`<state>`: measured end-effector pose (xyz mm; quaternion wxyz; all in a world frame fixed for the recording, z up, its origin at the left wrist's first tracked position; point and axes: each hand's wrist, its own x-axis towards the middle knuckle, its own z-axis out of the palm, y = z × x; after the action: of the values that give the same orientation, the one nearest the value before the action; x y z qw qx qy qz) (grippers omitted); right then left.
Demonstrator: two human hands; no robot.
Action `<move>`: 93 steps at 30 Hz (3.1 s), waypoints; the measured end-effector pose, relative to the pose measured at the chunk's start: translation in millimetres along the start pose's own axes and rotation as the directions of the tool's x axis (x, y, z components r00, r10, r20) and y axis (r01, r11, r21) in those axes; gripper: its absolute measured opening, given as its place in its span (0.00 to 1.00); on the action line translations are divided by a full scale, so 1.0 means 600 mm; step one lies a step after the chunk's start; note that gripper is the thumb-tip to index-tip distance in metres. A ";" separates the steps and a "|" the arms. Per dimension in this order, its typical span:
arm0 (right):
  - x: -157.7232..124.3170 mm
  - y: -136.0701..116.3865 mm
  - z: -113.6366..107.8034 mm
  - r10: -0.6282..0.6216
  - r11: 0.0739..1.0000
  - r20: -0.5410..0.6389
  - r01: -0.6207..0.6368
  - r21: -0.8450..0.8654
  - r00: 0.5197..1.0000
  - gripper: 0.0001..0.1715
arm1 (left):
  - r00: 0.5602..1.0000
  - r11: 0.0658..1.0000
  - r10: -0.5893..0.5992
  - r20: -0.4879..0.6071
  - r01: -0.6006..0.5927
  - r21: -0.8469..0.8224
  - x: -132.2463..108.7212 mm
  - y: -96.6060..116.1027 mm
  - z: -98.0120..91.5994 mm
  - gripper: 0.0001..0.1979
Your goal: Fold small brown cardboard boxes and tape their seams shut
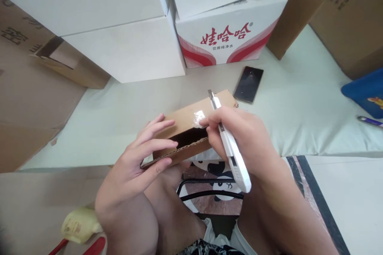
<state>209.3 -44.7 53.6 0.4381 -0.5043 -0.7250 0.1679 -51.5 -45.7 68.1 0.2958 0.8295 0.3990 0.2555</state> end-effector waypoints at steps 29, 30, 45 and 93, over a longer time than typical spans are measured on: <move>-0.003 0.045 0.031 0.026 0.928 -0.112 0.018 0.373 0.993 0.23 | 0.998 0.847 -0.061 0.021 0.041 0.529 0.059 0.015 0.063 0.22; -0.003 0.043 0.029 0.062 0.936 -0.149 -0.005 0.353 0.987 0.21 | 0.998 0.845 -0.067 0.018 0.047 0.533 0.059 0.015 0.063 0.23; 0.007 0.027 0.016 0.144 0.950 0.000 -0.138 0.280 0.990 0.06 | 0.999 0.833 -0.040 0.014 0.025 0.552 0.055 0.013 0.067 0.21; 0.011 0.036 -0.002 0.084 0.893 0.108 -0.123 0.432 0.991 0.06 | 0.997 0.849 -0.065 0.038 0.035 0.527 0.054 0.018 0.064 0.20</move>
<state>222.4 -29.8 42.5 0.4989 -0.4231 -0.6591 0.3710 -2.8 -35.6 55.1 0.0751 0.8747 0.4669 0.1062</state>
